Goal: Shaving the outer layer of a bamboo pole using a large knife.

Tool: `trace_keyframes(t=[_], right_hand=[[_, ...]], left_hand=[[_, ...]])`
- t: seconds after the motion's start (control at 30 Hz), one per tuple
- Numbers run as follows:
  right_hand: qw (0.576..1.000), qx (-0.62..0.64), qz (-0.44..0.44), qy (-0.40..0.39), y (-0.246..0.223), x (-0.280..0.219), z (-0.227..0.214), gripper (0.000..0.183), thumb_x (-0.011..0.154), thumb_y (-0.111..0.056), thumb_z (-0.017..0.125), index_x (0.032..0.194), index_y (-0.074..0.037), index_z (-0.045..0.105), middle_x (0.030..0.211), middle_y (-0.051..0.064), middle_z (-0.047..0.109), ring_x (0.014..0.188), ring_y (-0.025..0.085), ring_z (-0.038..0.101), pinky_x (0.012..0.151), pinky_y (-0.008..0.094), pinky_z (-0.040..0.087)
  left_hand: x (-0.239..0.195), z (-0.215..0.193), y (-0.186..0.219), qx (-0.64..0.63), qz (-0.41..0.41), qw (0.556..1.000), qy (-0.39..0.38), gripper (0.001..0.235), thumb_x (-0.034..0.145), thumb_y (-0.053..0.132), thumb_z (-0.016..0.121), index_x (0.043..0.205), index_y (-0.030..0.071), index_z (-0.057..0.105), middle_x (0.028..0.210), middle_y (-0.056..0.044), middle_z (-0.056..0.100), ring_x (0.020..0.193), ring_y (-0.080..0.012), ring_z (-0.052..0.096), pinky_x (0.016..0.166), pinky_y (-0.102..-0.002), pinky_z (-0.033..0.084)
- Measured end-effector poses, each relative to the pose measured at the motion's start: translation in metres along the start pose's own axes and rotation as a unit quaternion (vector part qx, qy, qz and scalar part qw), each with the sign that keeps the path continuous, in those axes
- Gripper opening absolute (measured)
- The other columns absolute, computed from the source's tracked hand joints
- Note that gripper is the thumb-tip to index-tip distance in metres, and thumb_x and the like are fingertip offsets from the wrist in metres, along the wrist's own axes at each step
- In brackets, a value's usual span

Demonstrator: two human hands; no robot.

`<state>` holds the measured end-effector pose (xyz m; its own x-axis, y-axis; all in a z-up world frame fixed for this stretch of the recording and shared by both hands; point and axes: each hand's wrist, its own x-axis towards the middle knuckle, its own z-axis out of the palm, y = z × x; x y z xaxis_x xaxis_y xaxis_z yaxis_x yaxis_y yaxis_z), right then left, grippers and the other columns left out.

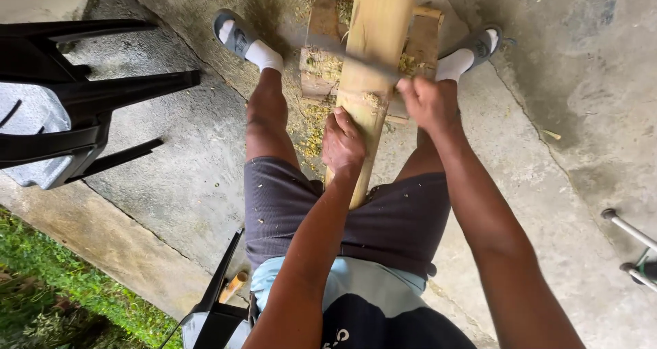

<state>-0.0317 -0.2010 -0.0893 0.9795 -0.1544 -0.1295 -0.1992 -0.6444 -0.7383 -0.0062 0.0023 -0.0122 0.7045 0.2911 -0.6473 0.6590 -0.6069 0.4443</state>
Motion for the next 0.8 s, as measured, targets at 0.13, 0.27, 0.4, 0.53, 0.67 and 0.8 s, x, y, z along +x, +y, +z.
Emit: trace_keyframes(t=[0.13,0.27,0.4,0.53,0.67,0.8], right_hand=[[0.987,0.051,0.153,0.023,-0.023,-0.001,0.012,0.054,0.112,-0.05,0.039,0.079,-0.012,0.058,0.056,0.008,0.049,0.047,0.019,0.049,0.042,0.04,0.04],[0.994,-0.089,-0.051,0.024,-0.016,-0.008,0.01,0.061,0.116,-0.054,0.043,0.078,-0.01,0.059,0.059,0.006,0.053,0.051,0.023,0.055,0.048,0.039,0.042],[0.992,-0.043,0.043,0.107,-0.004,0.024,0.002,0.06,0.117,-0.053,0.041,0.075,-0.013,0.057,0.055,0.0,0.05,0.044,0.016,0.049,0.043,0.035,0.041],[0.984,-0.166,0.046,-0.053,-0.059,-0.004,-0.018,0.06,0.112,-0.049,0.047,0.065,-0.012,0.056,0.046,0.005,0.048,0.039,0.021,0.048,0.039,0.043,0.037],[0.982,-0.173,-0.054,0.058,-0.049,0.026,-0.029,0.057,0.115,-0.045,0.053,0.07,-0.01,0.058,0.054,0.009,0.056,0.043,0.027,0.053,0.046,0.043,0.043],[0.972,-0.178,-0.136,0.068,-0.062,0.009,-0.014,0.05,0.116,-0.042,0.053,0.077,-0.014,0.066,0.059,0.012,0.057,0.052,0.034,0.058,0.056,0.047,0.047]], left_hand=[[0.0,-0.006,0.008,0.015,-0.019,1.0,-0.004,0.066,0.102,0.056,0.023,0.125,0.01,0.065,0.122,-0.022,0.068,0.115,-0.0435,0.062,0.099,-0.054,0.044],[0.005,0.003,-0.004,0.022,0.005,1.0,-0.004,0.066,0.103,0.055,0.022,0.127,0.01,0.064,0.123,-0.022,0.068,0.114,-0.0425,0.063,0.1,-0.053,0.044],[0.003,-0.004,0.006,0.022,-0.005,1.0,0.007,0.064,0.102,0.054,0.024,0.125,0.011,0.065,0.124,-0.02,0.068,0.116,-0.042,0.062,0.101,-0.052,0.044],[-0.002,-0.005,0.005,0.024,-0.028,0.999,-0.017,0.064,0.103,0.054,0.023,0.126,0.011,0.065,0.126,-0.02,0.066,0.117,-0.0422,0.06,0.101,-0.053,0.043],[-0.001,-0.001,0.003,-0.008,-0.008,1.0,0.007,0.062,0.102,0.051,0.024,0.13,0.012,0.062,0.127,-0.021,0.066,0.118,-0.0428,0.059,0.101,-0.053,0.042],[-0.003,-0.007,0.007,-0.007,-0.009,1.0,0.01,0.063,0.102,0.051,0.023,0.128,0.01,0.064,0.129,-0.019,0.066,0.119,-0.0426,0.059,0.102,-0.052,0.043]])
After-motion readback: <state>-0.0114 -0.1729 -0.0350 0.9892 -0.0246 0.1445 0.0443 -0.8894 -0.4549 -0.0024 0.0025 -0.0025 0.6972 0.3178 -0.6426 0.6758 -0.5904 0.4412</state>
